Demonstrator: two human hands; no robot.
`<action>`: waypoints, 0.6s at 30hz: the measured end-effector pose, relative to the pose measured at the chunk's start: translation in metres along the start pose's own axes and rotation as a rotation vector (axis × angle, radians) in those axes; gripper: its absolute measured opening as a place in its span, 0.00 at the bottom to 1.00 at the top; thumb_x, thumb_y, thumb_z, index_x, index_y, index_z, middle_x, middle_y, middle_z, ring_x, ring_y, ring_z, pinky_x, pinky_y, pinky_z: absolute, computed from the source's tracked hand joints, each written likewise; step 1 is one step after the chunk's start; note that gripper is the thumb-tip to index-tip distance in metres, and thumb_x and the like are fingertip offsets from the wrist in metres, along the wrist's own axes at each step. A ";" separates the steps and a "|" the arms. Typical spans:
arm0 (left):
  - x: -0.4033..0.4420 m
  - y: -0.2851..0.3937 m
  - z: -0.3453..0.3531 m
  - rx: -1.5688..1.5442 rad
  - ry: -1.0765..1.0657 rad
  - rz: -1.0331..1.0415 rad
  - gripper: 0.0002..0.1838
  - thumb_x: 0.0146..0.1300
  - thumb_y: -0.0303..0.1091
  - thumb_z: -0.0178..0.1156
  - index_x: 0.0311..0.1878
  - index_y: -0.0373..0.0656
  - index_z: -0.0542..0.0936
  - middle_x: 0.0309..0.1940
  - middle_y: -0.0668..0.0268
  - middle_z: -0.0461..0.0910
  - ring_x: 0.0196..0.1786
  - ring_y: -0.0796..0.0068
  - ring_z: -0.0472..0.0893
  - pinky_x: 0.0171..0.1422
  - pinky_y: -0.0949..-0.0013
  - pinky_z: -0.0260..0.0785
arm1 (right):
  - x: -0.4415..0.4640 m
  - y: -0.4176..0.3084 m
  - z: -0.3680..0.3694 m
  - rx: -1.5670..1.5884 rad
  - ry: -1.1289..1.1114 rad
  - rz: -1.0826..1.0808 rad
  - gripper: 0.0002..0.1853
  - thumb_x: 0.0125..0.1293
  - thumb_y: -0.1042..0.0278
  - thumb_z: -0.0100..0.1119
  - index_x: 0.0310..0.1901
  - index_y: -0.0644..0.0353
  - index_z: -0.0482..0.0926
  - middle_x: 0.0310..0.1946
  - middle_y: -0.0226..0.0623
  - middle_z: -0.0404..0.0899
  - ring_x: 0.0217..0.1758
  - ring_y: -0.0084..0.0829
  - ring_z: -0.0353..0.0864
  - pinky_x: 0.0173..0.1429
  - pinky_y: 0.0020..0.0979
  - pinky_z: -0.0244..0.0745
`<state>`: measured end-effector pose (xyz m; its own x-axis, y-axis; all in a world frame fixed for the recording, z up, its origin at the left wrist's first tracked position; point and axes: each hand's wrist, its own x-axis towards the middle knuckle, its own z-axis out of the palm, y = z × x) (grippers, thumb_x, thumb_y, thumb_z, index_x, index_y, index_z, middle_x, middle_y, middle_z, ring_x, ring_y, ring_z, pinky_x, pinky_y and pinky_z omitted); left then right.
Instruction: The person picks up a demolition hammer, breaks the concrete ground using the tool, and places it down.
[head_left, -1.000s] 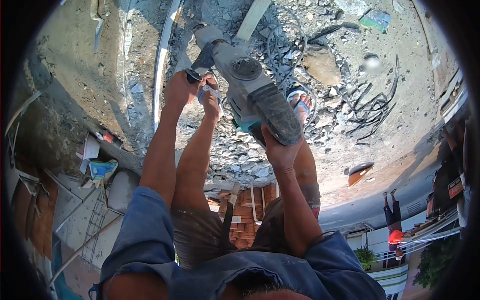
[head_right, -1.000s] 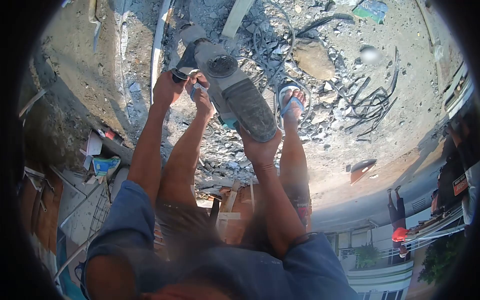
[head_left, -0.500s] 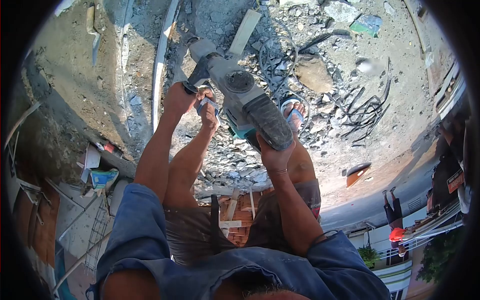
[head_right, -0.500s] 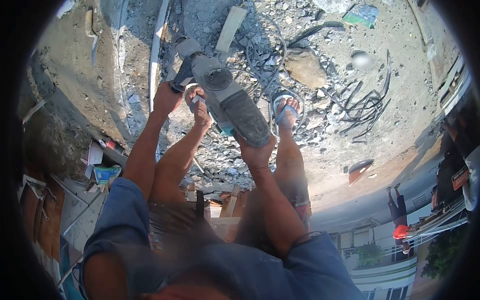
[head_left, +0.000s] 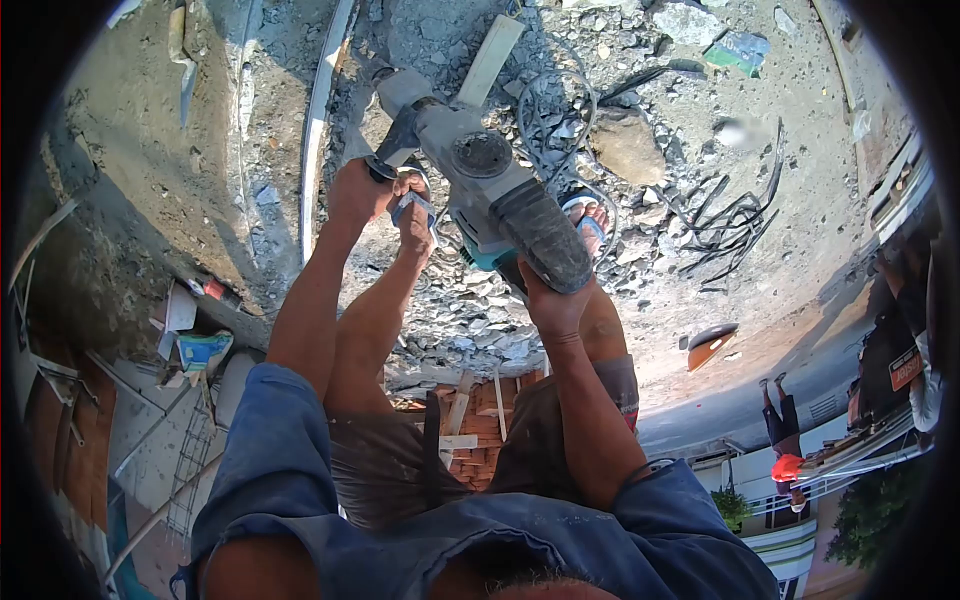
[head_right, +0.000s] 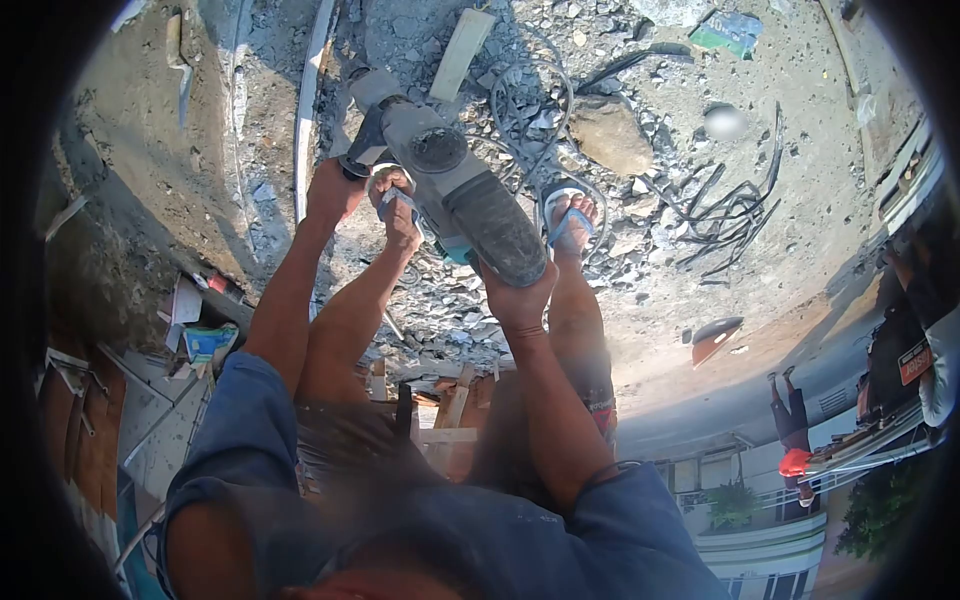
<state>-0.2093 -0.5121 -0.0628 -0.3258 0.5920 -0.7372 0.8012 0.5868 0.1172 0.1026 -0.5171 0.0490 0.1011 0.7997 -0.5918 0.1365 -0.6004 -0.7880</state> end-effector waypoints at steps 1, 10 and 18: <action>-0.002 0.006 -0.004 -0.001 -0.002 0.000 0.18 0.58 0.46 0.68 0.36 0.36 0.84 0.27 0.52 0.85 0.35 0.51 0.87 0.39 0.56 0.75 | 0.002 0.000 -0.002 -0.036 -0.010 -0.016 0.20 0.52 0.74 0.77 0.46 0.71 0.82 0.42 0.40 0.87 0.46 0.28 0.87 0.51 0.30 0.79; 0.000 0.030 -0.016 -0.126 -0.031 -0.026 0.22 0.54 0.48 0.69 0.36 0.34 0.84 0.32 0.46 0.85 0.42 0.44 0.85 0.44 0.52 0.76 | 0.030 -0.009 -0.014 -0.058 -0.008 0.004 0.19 0.51 0.72 0.76 0.44 0.69 0.83 0.39 0.38 0.87 0.42 0.27 0.86 0.49 0.30 0.79; 0.023 0.091 -0.078 -0.237 -0.221 -0.049 0.20 0.52 0.45 0.71 0.27 0.33 0.82 0.18 0.61 0.79 0.22 0.70 0.77 0.31 0.62 0.69 | 0.130 -0.114 -0.028 -0.276 -0.030 0.140 0.07 0.51 0.71 0.72 0.26 0.63 0.83 0.15 0.30 0.76 0.16 0.20 0.70 0.23 0.25 0.61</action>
<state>-0.1826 -0.4018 -0.0173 -0.2237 0.4410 -0.8692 0.6399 0.7392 0.2103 0.1273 -0.3452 0.0666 0.1096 0.7065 -0.6992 0.3863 -0.6784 -0.6249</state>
